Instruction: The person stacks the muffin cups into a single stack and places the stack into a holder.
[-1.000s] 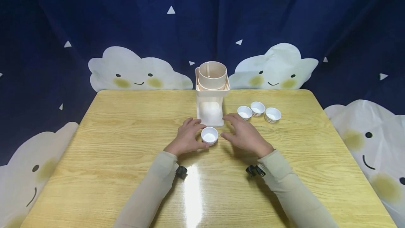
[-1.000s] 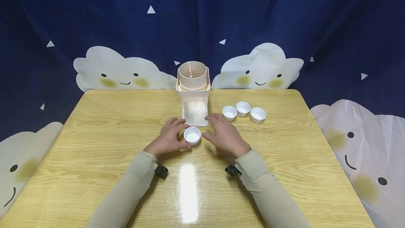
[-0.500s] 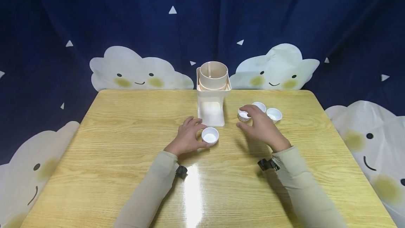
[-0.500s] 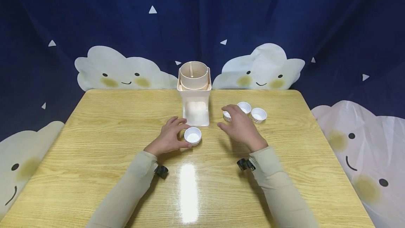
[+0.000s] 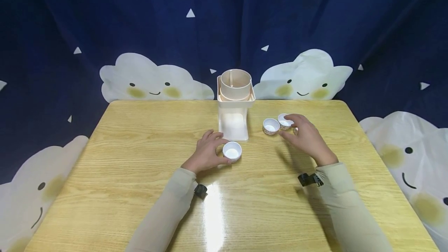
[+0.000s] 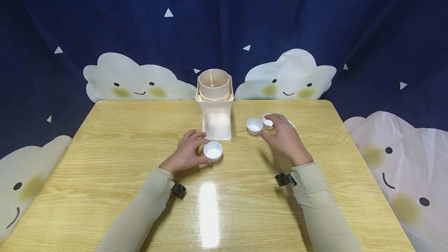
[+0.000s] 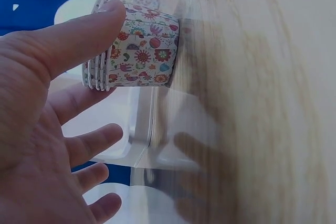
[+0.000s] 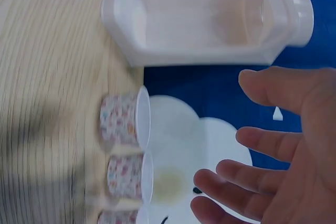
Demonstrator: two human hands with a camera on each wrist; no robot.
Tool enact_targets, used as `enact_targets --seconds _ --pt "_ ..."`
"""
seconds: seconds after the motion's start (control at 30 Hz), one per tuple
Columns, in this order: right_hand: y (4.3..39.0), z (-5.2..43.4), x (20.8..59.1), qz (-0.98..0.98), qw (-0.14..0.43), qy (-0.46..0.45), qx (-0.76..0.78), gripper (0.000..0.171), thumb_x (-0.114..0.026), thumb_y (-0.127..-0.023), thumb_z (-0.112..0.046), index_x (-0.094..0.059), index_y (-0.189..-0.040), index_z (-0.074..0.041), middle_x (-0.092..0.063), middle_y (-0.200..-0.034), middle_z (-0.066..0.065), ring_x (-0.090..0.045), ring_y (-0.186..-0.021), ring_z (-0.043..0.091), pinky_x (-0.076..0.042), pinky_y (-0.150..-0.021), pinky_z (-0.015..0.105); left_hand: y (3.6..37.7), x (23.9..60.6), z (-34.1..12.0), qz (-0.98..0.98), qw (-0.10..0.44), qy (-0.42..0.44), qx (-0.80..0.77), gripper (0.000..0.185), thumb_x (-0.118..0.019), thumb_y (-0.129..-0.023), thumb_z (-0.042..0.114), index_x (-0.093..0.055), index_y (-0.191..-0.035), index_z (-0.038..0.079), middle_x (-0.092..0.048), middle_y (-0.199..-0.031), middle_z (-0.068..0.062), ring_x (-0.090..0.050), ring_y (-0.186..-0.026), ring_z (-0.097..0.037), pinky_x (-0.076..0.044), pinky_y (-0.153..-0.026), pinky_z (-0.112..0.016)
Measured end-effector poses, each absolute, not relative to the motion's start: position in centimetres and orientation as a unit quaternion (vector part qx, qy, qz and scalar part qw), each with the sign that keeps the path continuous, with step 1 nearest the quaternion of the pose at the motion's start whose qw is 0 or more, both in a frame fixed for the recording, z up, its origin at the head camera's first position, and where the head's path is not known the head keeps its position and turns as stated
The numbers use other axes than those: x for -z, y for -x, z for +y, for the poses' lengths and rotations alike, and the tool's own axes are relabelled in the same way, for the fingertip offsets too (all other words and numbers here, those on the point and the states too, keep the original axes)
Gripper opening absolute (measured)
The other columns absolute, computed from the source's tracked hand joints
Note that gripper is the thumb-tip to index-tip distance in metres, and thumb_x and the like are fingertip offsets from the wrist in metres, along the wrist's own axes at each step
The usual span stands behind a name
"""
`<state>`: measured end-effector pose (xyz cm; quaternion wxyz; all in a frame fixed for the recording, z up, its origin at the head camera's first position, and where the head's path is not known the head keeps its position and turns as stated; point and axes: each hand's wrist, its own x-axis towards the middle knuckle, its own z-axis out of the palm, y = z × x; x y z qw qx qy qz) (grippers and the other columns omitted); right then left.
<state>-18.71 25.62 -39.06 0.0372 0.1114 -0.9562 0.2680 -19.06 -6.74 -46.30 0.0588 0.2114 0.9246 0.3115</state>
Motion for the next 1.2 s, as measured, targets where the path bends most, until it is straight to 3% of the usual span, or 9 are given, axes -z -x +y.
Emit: enact_targets --seconds 0.5,0.83,1.2 --pt "19.0 29.8 40.6 -0.959 0.043 -0.057 -0.273 0.056 -0.065 -0.095 -0.029 -0.05 -0.137 0.005 -0.047 -0.142 0.031 -0.054 -0.118 0.05 -0.046 -0.093 0.06 19.0 46.2 -6.8 0.921 0.068 -0.211 -0.32 0.06 -0.087 -0.071 0.04 -0.067 -0.124 0.022 -0.046 -0.152 -0.013 -0.021 -0.15 -0.04 -0.022 -0.115 -0.067" --pt "20.0 31.8 42.0 -0.962 0.048 -0.027 -0.268 0.062 -0.07 -0.089 -0.022 -0.047 -0.137 0.009 -0.043 -0.143 0.037 -0.033 -0.133 0.057 -0.026 -0.109 0.067 19.1 46.2 -6.6 0.924 0.072 -0.213 -0.311 0.059 -0.087 -0.071 0.04 -0.068 -0.124 0.023 -0.046 -0.151 -0.012 -0.022 -0.15 -0.04 -0.023 -0.114 -0.067" --pt "21.7 33.4 43.4 -0.973 0.013 -0.023 -0.231 0.074 -0.071 -0.088 -0.028 -0.04 -0.14 0.014 -0.04 -0.142 0.041 -0.032 -0.133 0.057 -0.017 -0.113 0.065 19.0 46.2 -6.6 0.924 0.071 -0.209 -0.312 0.058 -0.087 -0.071 0.039 -0.068 -0.123 0.023 -0.047 -0.151 -0.013 -0.021 -0.15 -0.04 -0.022 -0.115 -0.067"
